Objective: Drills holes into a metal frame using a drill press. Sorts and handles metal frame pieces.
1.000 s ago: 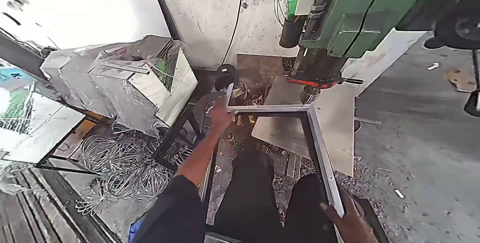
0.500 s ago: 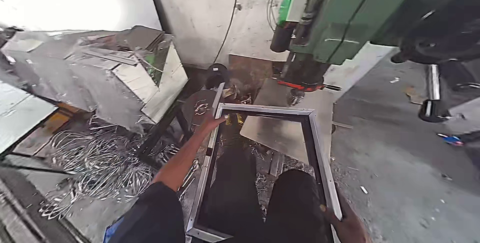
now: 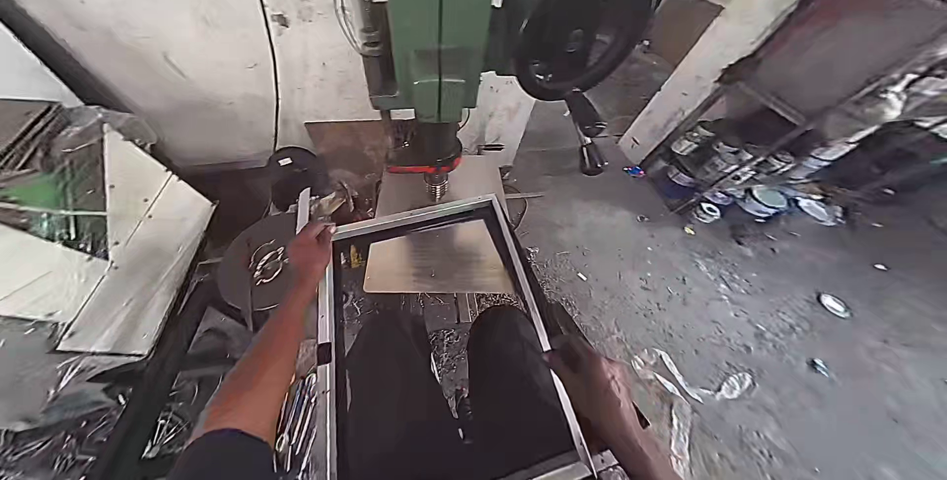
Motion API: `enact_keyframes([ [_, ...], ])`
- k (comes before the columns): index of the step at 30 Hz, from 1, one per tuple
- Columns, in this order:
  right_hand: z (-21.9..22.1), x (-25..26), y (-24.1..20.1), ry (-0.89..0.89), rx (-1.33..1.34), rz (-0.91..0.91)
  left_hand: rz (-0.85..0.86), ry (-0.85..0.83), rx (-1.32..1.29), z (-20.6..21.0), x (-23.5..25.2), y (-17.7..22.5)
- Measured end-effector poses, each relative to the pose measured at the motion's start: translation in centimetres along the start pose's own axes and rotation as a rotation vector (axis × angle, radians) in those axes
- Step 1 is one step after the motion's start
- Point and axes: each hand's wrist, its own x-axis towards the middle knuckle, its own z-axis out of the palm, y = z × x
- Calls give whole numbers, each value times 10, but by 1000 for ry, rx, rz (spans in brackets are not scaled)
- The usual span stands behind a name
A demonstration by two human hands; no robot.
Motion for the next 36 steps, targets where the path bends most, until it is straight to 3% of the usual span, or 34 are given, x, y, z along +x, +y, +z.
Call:
enact_keyframes([
  [6, -12, 1, -2, -273, 246, 77, -24, 210, -150, -25, -10, 9],
  [9, -34, -15, 17, -294, 357, 63, -65, 283, -611, -33, -19, 8],
  [12, -61, -48, 36, -334, 415, 61, -274, 182, -1140, -51, -60, 29],
  [17, -77, -84, 38, -396, 421, -118, -480, -130, -1334, -48, -167, 65],
  [21, -47, -65, -19, -320, 379, -432, -335, -510, -1259, -28, -248, 104],
  [24, -4, -48, -68, -358, 389, -614, -229, -634, -1333, -4, -284, 125],
  [26, 16, -36, -96, -467, 327, -730, -348, -534, -1463, -1, -294, 136],
  [29, 27, 4, -125, -469, 242, -743, -727, -168, -1397, -14, -287, 147],
  [32, 36, 93, -135, -210, 82, -612, -662, 68, -1355, -24, -290, 122],
  [36, 48, 218, -139, -14, -182, -566, -569, 156, -1374, -38, -304, 90],
])
